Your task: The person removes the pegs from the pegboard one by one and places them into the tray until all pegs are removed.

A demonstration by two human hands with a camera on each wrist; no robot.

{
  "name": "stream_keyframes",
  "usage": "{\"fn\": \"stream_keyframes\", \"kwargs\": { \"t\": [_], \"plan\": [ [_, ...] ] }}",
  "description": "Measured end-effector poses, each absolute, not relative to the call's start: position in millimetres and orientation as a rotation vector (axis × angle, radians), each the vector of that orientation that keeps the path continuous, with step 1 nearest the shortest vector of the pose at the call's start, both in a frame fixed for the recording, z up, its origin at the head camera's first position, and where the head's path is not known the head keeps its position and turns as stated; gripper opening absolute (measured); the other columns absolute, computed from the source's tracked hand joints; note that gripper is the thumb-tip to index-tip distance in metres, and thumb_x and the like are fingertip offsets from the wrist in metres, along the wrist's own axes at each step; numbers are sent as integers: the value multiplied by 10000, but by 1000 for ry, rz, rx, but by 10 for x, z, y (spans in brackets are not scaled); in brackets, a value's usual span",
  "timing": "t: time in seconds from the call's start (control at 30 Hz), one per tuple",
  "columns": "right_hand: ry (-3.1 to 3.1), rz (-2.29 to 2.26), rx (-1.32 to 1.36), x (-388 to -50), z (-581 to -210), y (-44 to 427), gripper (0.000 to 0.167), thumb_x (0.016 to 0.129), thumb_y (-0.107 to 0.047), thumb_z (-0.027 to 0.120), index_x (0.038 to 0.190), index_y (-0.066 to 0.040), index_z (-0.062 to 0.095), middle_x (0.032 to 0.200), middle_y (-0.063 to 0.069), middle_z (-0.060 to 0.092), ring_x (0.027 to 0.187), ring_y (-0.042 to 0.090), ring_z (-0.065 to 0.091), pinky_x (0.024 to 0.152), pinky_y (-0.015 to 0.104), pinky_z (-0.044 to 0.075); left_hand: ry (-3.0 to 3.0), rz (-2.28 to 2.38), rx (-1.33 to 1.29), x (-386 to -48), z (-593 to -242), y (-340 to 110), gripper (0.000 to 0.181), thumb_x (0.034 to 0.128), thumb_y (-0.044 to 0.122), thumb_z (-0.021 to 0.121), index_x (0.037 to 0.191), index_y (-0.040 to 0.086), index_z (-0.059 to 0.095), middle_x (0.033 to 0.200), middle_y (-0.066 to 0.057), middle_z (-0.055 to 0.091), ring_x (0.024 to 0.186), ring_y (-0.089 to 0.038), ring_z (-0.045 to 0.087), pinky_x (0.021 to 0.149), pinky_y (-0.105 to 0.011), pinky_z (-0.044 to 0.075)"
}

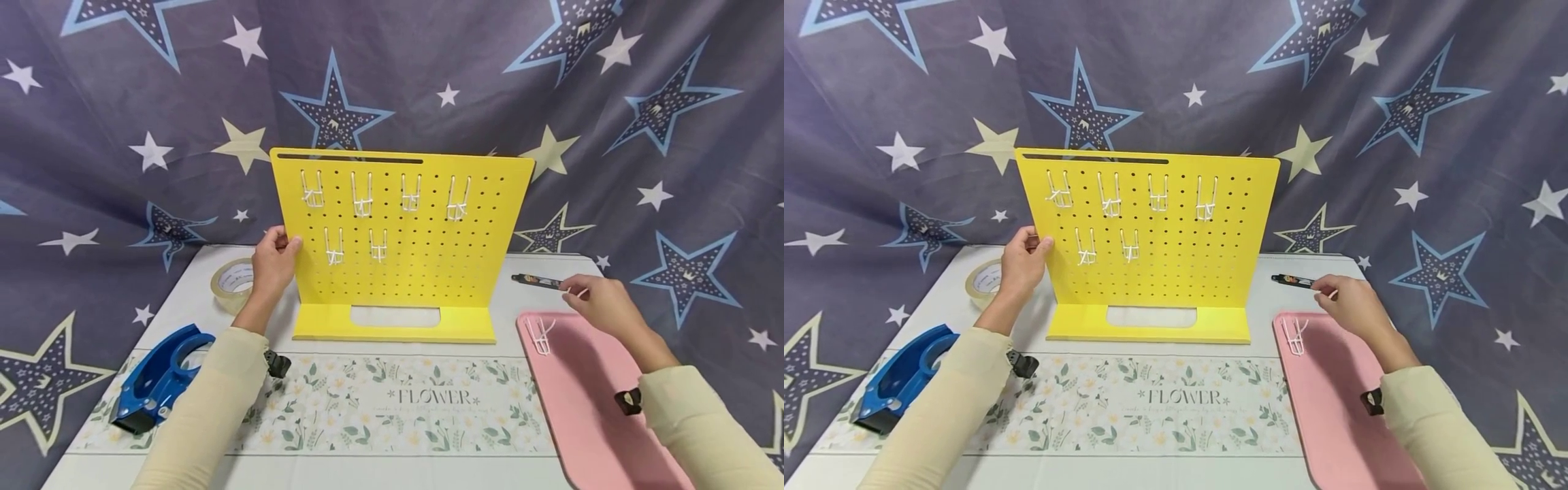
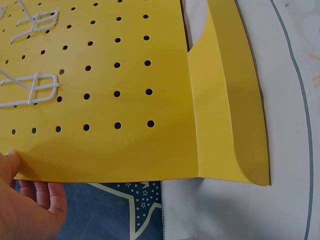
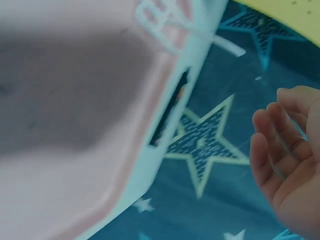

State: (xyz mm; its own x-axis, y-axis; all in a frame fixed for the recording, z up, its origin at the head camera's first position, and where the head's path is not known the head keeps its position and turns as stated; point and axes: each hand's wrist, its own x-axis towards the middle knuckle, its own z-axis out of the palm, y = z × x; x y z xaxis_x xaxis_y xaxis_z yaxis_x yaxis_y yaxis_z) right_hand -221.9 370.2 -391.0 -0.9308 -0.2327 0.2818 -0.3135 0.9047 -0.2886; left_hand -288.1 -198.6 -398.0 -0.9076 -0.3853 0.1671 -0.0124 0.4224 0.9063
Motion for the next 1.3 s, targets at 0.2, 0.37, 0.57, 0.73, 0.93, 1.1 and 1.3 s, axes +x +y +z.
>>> {"fn": "stream_keyframes", "kwargs": {
  "t": [0.2, 0.37, 0.57, 0.73, 0.93, 1.1, 1.3],
  "plan": [
    [-2776, 488, 480, -2254, -3783, 3346, 150, 911, -83, 699, 1050, -74, 757, 878, 86, 763, 777, 248, 706, 708, 436, 544, -2341, -1491, 350, -2886, -3975, -1995, 241, 1024, 236, 610, 1213, 87, 595, 1127, -119, 636, 986, -218, 583, 828, -267, 463],
    [-2776, 506, 535, -2321, -3734, 2985, 159, 916, -85, 686, 1057, -87, 759, 926, 80, 762, 804, 235, 697, 738, 445, 548, -2346, -1494, 353, -2871, -3972, -1987, 249, 1028, 238, 607, 1225, 88, 595, 1141, -127, 639, 1016, -237, 600, 858, -302, 472],
    [-2787, 529, 596, -2397, -3663, 2544, 173, 922, -95, 687, 1078, -69, 756, 944, 83, 747, 813, 227, 689, 735, 428, 569, -2353, -1476, 340, -2871, -3979, -1983, 254, 1032, 244, 603, 1231, 86, 594, 1155, -141, 646, 1045, -266, 612, 907, -362, 492],
    [-2768, 533, 653, -2463, -3636, 2212, 171, 927, -116, 696, 1081, -86, 766, 922, 54, 739, 798, 192, 683, 715, 378, 572, -2351, -1484, 333, -2879, -3975, -1981, 254, 1031, 246, 600, 1231, 90, 590, 1164, -143, 649, 1050, -277, 613, 911, -372, 497],
    [-2658, 564, 701, -2538, -3677, 1832, 155, 920, -126, 720, 1065, -100, 764, 948, 44, 747, 782, 175, 693, 686, 336, 577, -2355, -1492, 346, -2898, -3972, -1985, 262, 1034, 251, 596, 1240, 89, 591, 1175, -142, 649, 1051, -267, 612, 894, -351, 497],
    [-2535, 526, 707, -2575, -3775, 1502, 160, 909, -140, 747, 1067, -113, 755, 973, 40, 742, 785, 167, 708, 656, 306, 574, -2356, -1497, 329, -2911, -3970, -1979, 271, 1031, 251, 602, 1249, 89, 595, 1191, -144, 656, 1065, -265, 615, 918, -370, 509],
    [-2350, 475, 748, -2684, -3917, 1136, 149, 912, -160, 756, 1056, -122, 751, 1008, 35, 734, 779, 151, 720, 628, 262, 568, -2344, -1488, 355, -2901, -3972, -1989, 264, 1021, 251, 606, 1230, 90, 600, 1197, -146, 666, 1083, -276, 632, 941, -401, 518]
  ]
}}
